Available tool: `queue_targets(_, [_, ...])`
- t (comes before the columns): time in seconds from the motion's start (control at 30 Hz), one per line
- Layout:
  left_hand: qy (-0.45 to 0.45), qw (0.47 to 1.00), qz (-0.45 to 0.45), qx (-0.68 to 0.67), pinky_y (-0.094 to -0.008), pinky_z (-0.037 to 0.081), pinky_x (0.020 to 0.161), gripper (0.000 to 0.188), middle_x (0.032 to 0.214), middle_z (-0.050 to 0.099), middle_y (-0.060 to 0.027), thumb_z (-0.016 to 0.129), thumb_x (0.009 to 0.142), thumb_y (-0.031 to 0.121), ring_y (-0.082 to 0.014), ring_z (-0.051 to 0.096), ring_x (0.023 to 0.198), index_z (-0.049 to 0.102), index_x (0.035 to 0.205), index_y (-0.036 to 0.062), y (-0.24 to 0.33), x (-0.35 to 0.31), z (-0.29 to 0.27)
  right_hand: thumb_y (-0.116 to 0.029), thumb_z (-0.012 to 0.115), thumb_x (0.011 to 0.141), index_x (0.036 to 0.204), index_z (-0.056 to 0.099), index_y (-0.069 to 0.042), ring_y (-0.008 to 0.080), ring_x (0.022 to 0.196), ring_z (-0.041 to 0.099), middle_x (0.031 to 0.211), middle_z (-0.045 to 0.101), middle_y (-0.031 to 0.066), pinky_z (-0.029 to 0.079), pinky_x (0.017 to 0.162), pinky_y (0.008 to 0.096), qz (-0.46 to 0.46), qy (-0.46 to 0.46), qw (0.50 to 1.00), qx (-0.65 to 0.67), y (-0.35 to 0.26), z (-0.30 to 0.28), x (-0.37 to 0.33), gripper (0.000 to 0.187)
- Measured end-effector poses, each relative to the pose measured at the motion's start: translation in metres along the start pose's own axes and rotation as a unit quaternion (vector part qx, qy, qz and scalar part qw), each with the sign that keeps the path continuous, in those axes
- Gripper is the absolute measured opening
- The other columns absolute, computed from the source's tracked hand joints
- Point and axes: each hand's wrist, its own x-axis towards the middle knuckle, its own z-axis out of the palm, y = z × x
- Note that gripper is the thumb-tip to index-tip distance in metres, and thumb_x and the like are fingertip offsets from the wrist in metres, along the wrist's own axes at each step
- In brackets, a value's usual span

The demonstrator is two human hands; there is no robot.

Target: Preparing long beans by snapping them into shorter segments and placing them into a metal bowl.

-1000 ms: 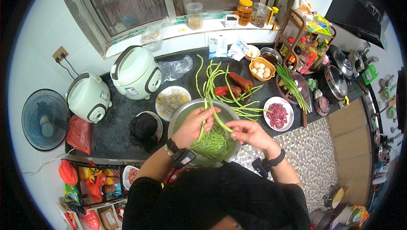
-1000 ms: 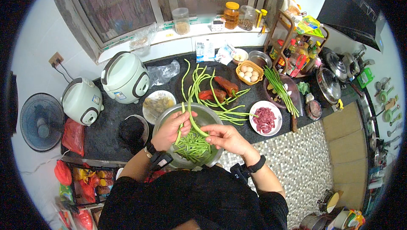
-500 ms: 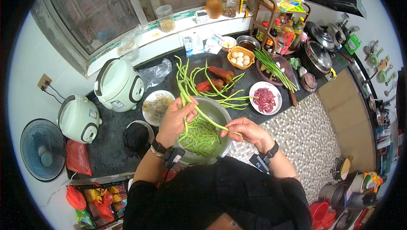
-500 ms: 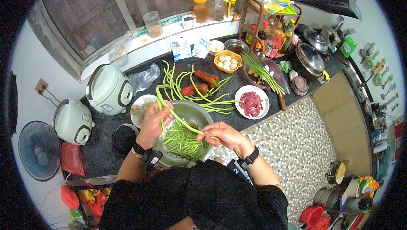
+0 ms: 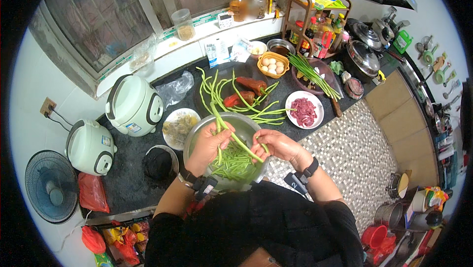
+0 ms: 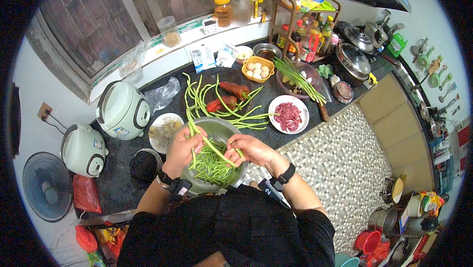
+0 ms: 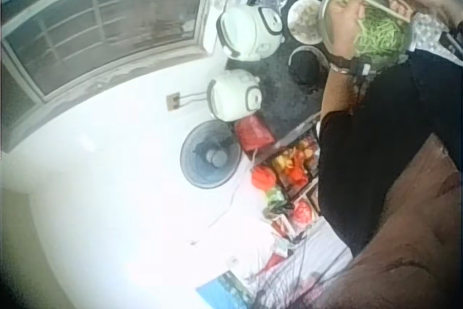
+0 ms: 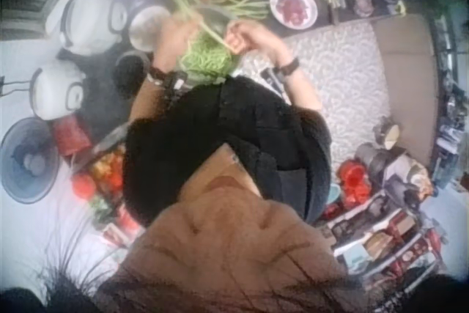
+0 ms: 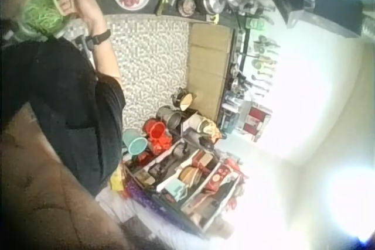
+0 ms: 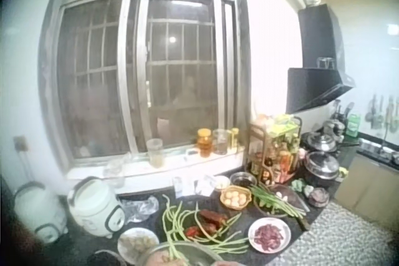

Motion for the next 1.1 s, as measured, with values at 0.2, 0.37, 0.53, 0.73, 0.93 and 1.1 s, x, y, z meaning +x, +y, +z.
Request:
queue_targets(0.2, [0.038,0.999,-0.023,-0.009,-0.0188,0.034,0.047,0.015,0.071,0.054,-0.0021,0.056,0.088,0.01,-0.0062,0.043,0.05,0.056,0.1,0.0008,-0.02,0.004,0.004,-0.014,0.047,0.089,0.094,0.059,0.003,0.004,0.043,0.034,0.055,0.043,-0.0034,0.024,0.04,0.0196,0.028,-0.047,0.997,-0.057,0.007,0.004,-0.004,0.022])
queue_targets(0.37, [0.033,0.972,-0.003,-0.231,-0.0195,0.03,0.043,0.015,0.064,0.05,-0.0002,0.056,0.09,0.016,-0.0054,0.04,0.047,0.055,0.098,0.0031,-0.023,0.007,-0.028,-0.011,0.052,0.084,0.085,0.06,0.003,0.0049,0.041,0.033,0.052,0.044,-0.0016,0.023,0.038,0.0195,0.055,-0.024,0.997,-0.057,0.02,-0.009,-0.016,0.016])
queue_targets(0.53, [-0.022,0.994,-0.039,-0.098,-0.018,0.032,0.043,0.013,0.064,0.051,0.0016,0.061,0.087,0.016,-0.0037,0.042,0.049,0.057,0.092,0.0048,-0.008,-0.006,0.003,-0.01,0.053,0.082,0.078,0.062,0.002,0.0048,0.039,0.033,0.05,0.044,-0.0012,0.023,0.037,0.0198,0.043,0.07,0.986,-0.147,0.033,-0.027,-0.008,0.016])
queue_targets(0.73, [-0.137,0.988,-0.021,0.067,-0.0157,0.036,0.047,0.009,0.07,0.056,-0.0009,0.061,0.084,0.003,-0.0031,0.048,0.055,0.058,0.092,0.0035,0.01,-0.017,0.034,-0.015,0.053,0.078,0.071,0.062,0.004,0.022,0.047,0.054,0.056,0.057,0.0137,0.043,0.047,0.0347,-0.186,0.277,0.706,-0.625,0.058,-0.066,0.02,0.022])
queue_targets(0.93, [-0.063,0.998,0.012,0.003,-0.0161,0.036,0.045,0.011,0.07,0.058,-0.0062,0.06,0.085,0.007,-0.0051,0.047,0.05,0.056,0.093,0.0013,0.019,-0.012,0.01,-0.016,0.049,0.091,0.094,0.056,-0.002,0.0148,0.062,0.063,0.077,0.063,0.0087,0.048,0.052,0.0217,0.02,0.027,0.997,-0.068,0.007,-0.002,0.004,0.016])
queue_targets(1.1, [-0.031,0.999,0.012,-0.021,-0.0161,0.033,0.046,0.013,0.071,0.058,-0.0051,0.059,0.087,0.01,-0.0041,0.044,0.051,0.056,0.097,0.0017,-0.005,-0.003,0.0,-0.016,0.052,0.089,0.098,0.058,0.0,0.0144,0.067,0.061,0.086,0.064,0.0137,0.047,0.055,0.0227,0.041,-0.099,0.994,-0.018,0.005,-0.008,-0.001,0.02])
